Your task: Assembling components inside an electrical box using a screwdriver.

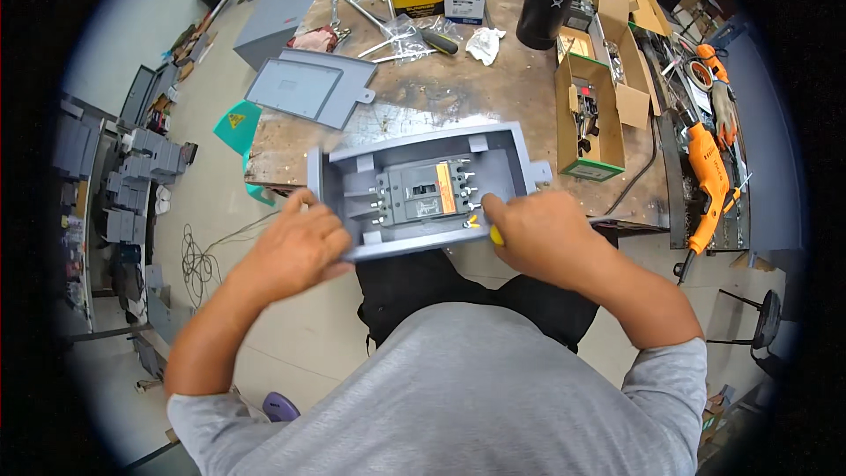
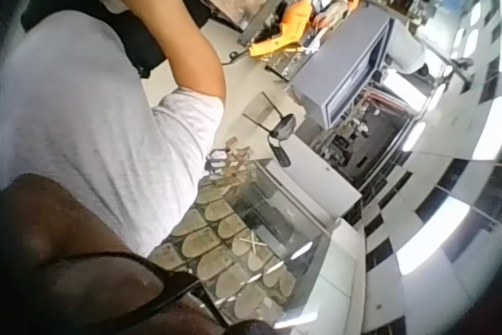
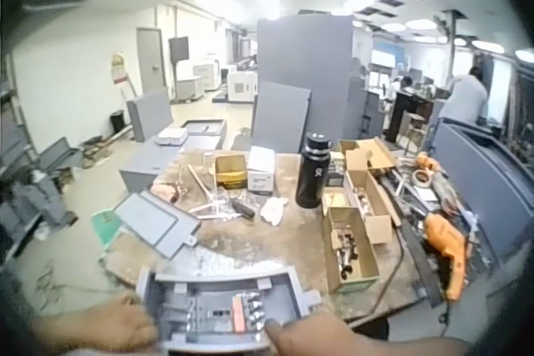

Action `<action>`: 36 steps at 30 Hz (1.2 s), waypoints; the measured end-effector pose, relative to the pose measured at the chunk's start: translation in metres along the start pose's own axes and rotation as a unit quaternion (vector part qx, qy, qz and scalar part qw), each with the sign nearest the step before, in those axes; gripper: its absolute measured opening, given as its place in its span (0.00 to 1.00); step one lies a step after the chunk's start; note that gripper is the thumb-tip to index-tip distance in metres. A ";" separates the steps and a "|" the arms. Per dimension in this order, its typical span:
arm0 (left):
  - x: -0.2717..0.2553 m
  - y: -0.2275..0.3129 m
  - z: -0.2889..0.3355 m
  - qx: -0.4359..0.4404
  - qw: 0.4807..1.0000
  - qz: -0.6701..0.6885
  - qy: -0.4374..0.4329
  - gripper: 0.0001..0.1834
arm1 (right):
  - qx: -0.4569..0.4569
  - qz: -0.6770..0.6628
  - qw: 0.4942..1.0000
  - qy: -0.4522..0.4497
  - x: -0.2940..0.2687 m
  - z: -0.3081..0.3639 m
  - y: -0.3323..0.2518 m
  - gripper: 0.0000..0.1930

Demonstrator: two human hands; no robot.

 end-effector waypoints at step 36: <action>0.050 -0.016 -0.152 -0.187 0.888 0.348 0.234 0.51 | -0.051 -0.711 0.528 0.463 -0.090 -0.046 0.060 0.10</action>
Point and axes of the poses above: each hand's wrist, its own z-axis away from the middle knuckle, its own x-axis out of the palm, y = z × x, the point moved 5 cm from there along -z, towards the middle knuckle, and after that the axes turned 2 degrees about x, right-handed, at the moved point
